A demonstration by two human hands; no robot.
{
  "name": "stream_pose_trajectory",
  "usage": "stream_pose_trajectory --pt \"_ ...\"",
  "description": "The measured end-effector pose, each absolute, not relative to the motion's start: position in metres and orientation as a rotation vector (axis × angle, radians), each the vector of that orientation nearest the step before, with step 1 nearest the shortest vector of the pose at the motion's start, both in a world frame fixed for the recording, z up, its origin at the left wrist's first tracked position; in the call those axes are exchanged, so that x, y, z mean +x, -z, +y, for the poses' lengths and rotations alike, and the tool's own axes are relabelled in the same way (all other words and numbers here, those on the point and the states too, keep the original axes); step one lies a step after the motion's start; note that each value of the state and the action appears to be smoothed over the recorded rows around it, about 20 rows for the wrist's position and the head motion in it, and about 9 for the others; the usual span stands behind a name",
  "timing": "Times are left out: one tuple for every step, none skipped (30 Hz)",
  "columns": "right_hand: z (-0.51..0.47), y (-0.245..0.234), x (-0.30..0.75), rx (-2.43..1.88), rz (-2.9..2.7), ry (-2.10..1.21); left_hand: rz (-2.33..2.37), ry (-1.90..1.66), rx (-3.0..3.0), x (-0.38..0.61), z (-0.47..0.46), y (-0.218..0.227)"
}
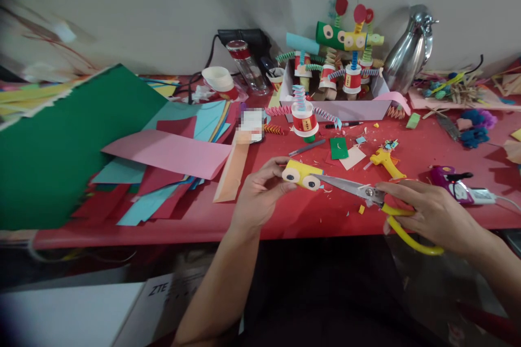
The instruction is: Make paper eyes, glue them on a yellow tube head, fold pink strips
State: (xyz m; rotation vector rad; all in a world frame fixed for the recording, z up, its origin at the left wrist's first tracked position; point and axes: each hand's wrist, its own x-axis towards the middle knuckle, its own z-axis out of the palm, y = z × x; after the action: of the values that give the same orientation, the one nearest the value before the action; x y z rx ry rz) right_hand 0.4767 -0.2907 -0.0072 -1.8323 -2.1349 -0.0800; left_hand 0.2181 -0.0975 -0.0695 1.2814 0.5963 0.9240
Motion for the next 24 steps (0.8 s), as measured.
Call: stream_pose_trajectory --pt "-0.291 0.009 0.477 -1.852 -2.095 0.041 0.594 -0.921 1.261 0.218 -0.097 0.069" --pt "-0.292 0.011 0.477 -1.883 -2.039 0.003 0.586 -0.914 1.238 0.218 -0.097 0.069" --pt "-0.292 0.013 0.477 -1.921 -1.96 -0.031 0.572 -0.902 1.212 0.219 -0.096 0.069" --pt "-0.292 0.015 0.477 -1.955 -1.863 -0.075 0.555 -0.887 1.184 0.219 -0.096 0.07" --pt "-0.292 0.018 0.476 -1.975 -1.753 -0.129 0.538 -0.869 1.157 0.22 -0.095 0.07" --pt "-0.291 0.02 0.475 -1.973 -1.642 -0.187 0.526 -0.848 1.129 0.22 -0.094 0.071" --pt "-0.291 0.022 0.473 -1.96 -1.54 -0.248 0.521 -0.83 1.1 0.221 -0.094 0.072" --pt "-0.29 0.023 0.471 -1.942 -1.452 -0.301 0.522 -0.815 1.067 0.221 -0.093 0.073" --pt "-0.289 0.025 0.469 -1.923 -1.387 -0.344 0.526 -0.804 1.034 0.222 -0.092 0.075" --pt "-0.288 0.025 0.467 -1.911 -1.34 -0.369 0.529 -0.796 1.006 0.223 -0.09 0.077" --pt "-0.287 0.026 0.464 -1.904 -1.307 -0.384 0.533 -0.792 0.988 0.223 -0.089 0.079" --pt "-0.286 0.027 0.461 -1.892 -1.281 -0.405 0.535 -0.793 0.98 0.224 -0.088 0.081" --pt "-0.284 0.029 0.458 -1.866 -1.252 -0.444 0.534 -0.793 0.983 0.224 -0.087 0.083" --pt "-0.282 0.03 0.454 -1.826 -1.216 -0.506 0.526 -0.787 0.993 0.225 -0.086 0.084" --pt "-0.279 0.032 0.45 -1.774 -1.168 -0.582 0.512 -0.775 1.003 0.225 -0.085 0.085" --pt "-0.275 0.034 0.445 -1.714 -1.11 -0.668 0.494 -0.757 1.009 0.227 -0.085 0.085" --pt "-0.27 0.036 0.439 -1.651 -1.043 -0.756 0.472 -0.736 1.009 0.228 -0.085 0.084" --pt "-0.264 0.037 0.433 -1.58 -0.978 -0.82 0.45 -0.717 1.003 0.229 -0.085 0.084" --pt "-0.256 0.039 0.426 -1.533 -0.918 -0.898 0.433 -0.702 0.995 0.231 -0.086 0.082" --pt "-0.249 0.04 0.419 -1.481 -0.838 -0.949 0.42 -0.693 0.987 0.233 -0.088 0.081" --pt "-0.24 0.041 0.413 -1.421 -0.772 -1.005 0.412 -0.686 0.981 0.234 -0.089 0.08" --pt "-0.232 0.042 0.407 -1.372 -0.716 -1.048 0.408 -0.682 0.976 0.236 -0.09 0.079" --pt "-0.224 0.044 0.401 -1.331 -0.661 -1.057 0.406 -0.681 0.97 0.238 -0.091 0.078" --pt "-0.216 0.045 0.395 -1.291 -0.617 -1.036 0.408 -0.681 0.961 0.239 -0.093 0.078"
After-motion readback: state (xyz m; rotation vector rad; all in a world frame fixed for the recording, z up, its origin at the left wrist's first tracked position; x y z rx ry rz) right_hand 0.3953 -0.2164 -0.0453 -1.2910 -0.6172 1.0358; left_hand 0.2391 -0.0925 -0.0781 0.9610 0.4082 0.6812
